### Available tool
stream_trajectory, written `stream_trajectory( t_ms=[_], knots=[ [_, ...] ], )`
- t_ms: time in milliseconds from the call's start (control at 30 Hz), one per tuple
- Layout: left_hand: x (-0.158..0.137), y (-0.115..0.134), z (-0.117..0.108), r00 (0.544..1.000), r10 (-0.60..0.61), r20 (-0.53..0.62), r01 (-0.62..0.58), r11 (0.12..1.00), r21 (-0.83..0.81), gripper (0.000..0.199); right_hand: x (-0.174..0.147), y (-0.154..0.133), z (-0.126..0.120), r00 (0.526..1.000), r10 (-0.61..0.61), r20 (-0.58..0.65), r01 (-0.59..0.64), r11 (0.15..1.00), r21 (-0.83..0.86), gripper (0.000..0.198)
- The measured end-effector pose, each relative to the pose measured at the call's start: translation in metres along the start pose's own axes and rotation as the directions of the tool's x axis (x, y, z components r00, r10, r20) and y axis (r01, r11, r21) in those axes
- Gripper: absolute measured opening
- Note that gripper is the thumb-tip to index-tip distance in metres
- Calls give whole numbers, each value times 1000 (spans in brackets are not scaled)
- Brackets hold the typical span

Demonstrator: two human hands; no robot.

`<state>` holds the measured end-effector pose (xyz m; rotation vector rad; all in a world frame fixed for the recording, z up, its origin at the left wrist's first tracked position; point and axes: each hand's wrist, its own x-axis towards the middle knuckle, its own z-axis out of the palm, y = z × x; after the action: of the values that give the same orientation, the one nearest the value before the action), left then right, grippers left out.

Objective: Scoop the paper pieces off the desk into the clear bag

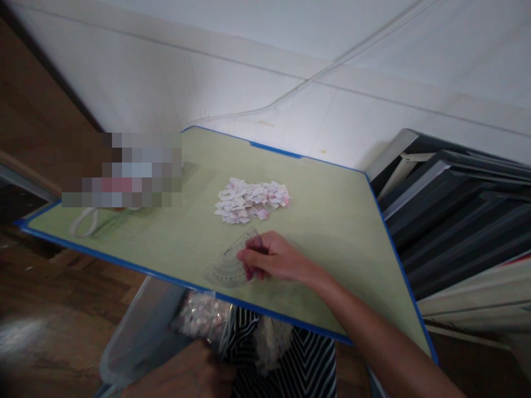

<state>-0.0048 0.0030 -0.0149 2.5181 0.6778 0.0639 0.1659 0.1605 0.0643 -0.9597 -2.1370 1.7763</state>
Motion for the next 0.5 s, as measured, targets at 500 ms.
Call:
stream_trajectory(
  t_ms=[500],
  knots=[
    [-1,0,2,999,-14,30,13,999,45,18,-5,-2,7,996,-20,89,21,1000,-14,46]
  ],
)
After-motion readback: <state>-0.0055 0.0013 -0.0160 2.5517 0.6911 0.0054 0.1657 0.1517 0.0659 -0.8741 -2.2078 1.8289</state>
